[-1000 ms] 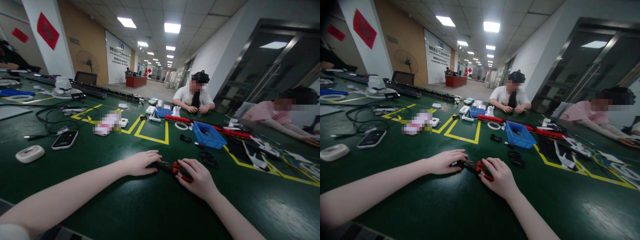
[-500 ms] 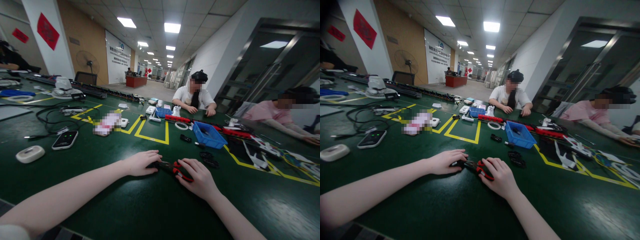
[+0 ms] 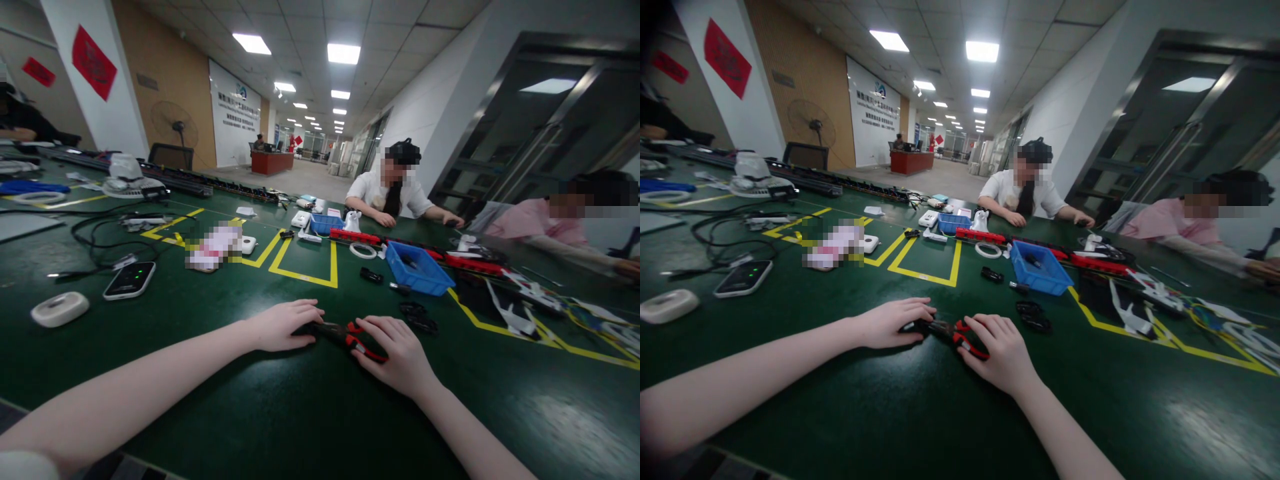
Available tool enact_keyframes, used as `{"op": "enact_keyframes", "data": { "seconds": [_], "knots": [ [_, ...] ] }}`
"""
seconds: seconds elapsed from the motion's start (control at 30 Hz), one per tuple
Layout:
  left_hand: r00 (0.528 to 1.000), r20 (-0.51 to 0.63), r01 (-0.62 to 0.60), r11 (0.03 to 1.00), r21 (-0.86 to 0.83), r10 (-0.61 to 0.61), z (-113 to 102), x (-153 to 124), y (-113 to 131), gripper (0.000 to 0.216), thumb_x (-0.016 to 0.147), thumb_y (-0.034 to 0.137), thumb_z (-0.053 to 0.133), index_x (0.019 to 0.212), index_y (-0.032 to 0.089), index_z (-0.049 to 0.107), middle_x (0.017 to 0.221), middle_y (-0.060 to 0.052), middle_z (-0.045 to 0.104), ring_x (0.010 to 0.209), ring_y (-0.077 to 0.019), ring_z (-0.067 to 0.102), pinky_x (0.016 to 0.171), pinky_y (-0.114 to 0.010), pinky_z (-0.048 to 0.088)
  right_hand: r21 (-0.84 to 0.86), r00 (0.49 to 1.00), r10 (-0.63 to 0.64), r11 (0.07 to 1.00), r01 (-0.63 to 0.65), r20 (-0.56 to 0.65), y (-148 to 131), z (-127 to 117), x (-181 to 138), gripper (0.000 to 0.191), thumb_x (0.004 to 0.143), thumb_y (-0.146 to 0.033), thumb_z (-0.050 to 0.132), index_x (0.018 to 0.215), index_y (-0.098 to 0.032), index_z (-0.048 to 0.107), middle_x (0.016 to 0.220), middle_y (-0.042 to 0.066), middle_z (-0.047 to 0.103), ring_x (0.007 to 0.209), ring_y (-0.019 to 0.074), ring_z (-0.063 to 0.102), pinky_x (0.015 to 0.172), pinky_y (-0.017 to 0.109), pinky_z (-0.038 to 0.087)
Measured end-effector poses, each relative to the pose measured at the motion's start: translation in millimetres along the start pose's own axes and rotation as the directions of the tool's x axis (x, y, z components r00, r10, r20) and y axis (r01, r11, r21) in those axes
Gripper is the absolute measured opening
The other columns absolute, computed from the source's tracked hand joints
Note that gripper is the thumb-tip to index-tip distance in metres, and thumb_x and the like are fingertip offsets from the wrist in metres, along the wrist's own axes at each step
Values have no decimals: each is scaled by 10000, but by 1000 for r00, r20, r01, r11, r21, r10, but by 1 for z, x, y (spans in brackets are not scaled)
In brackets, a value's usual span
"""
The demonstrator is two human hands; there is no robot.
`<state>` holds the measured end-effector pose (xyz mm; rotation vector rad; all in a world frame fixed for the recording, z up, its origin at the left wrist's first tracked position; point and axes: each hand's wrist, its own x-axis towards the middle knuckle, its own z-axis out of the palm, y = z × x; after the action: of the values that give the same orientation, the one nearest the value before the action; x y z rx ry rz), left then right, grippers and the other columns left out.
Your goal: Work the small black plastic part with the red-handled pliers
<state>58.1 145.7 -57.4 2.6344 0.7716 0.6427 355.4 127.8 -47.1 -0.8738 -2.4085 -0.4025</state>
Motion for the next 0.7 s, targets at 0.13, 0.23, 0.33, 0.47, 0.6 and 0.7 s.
{"op": "enact_keyframes", "data": {
  "seconds": [0.13, 0.23, 0.33, 0.47, 0.6, 0.7],
  "knots": [
    [1000, -5, -6, 1000, -2, 6, 0, 0, 0, 350, 883, 266, 652, 1215, 203, 560, 1382, -108, 579, 1406, -270, 421, 1157, -458, 374, 13, 1000, 10, 1000, -10, -10, 0, -1, 0, 407, 835, -373, 662, 1197, -187, 639, 1066, 113, 703, 965, 246, 661, 823, 406, 538],
    [1000, -4, -5, 1000, 5, 5, -1, 0, 1, 348, 886, 272, 650, 1214, 203, 558, 1380, -106, 580, 1403, -266, 426, 1162, -458, 368, 18, 1000, 16, 1000, -16, -16, -1, -1, 1, 417, 828, -369, 669, 1206, -196, 638, 1066, 109, 704, 967, 249, 659, 826, 414, 538],
    [1000, 8, 3, 1000, 15, -3, -1, 1, 2, 353, 889, 282, 647, 1219, 200, 554, 1384, -106, 577, 1404, -267, 424, 1165, -457, 364, 19, 1000, 16, 1000, -16, -24, -1, -1, 1, 411, 829, -367, 671, 1204, -202, 638, 1069, 107, 703, 966, 248, 659, 829, 417, 540],
    [1000, 12, 16, 1000, 19, -16, -1, 1, 1, 364, 888, 287, 648, 1227, 193, 552, 1389, -115, 573, 1404, -275, 422, 1160, -459, 371, 16, 999, 10, 1000, -9, -30, 0, -1, 1, 416, 834, -360, 667, 1219, -205, 637, 1077, 109, 699, 972, 249, 656, 835, 416, 538],
    [1000, 9, 1, 1000, 17, -1, -1, 0, 0, 351, 891, 287, 644, 1218, 195, 555, 1390, -115, 569, 1400, -275, 427, 1157, -465, 372, -17, 999, -31, 999, 30, -44, 0, 0, 1, 437, 836, -334, 664, 1254, -212, 622, 1087, 106, 696, 979, 245, 652, 845, 415, 530],
    [1000, 12, 2, 1000, 17, -2, -2, 0, 1, 349, 887, 275, 647, 1213, 194, 554, 1392, -112, 568, 1402, -274, 425, 1159, -462, 369, -53, 995, -72, 996, 68, -66, 0, 1, 1, 442, 833, -312, 668, 1258, -202, 616, 1087, 104, 695, 978, 237, 647, 857, 412, 522]
  ]
}}
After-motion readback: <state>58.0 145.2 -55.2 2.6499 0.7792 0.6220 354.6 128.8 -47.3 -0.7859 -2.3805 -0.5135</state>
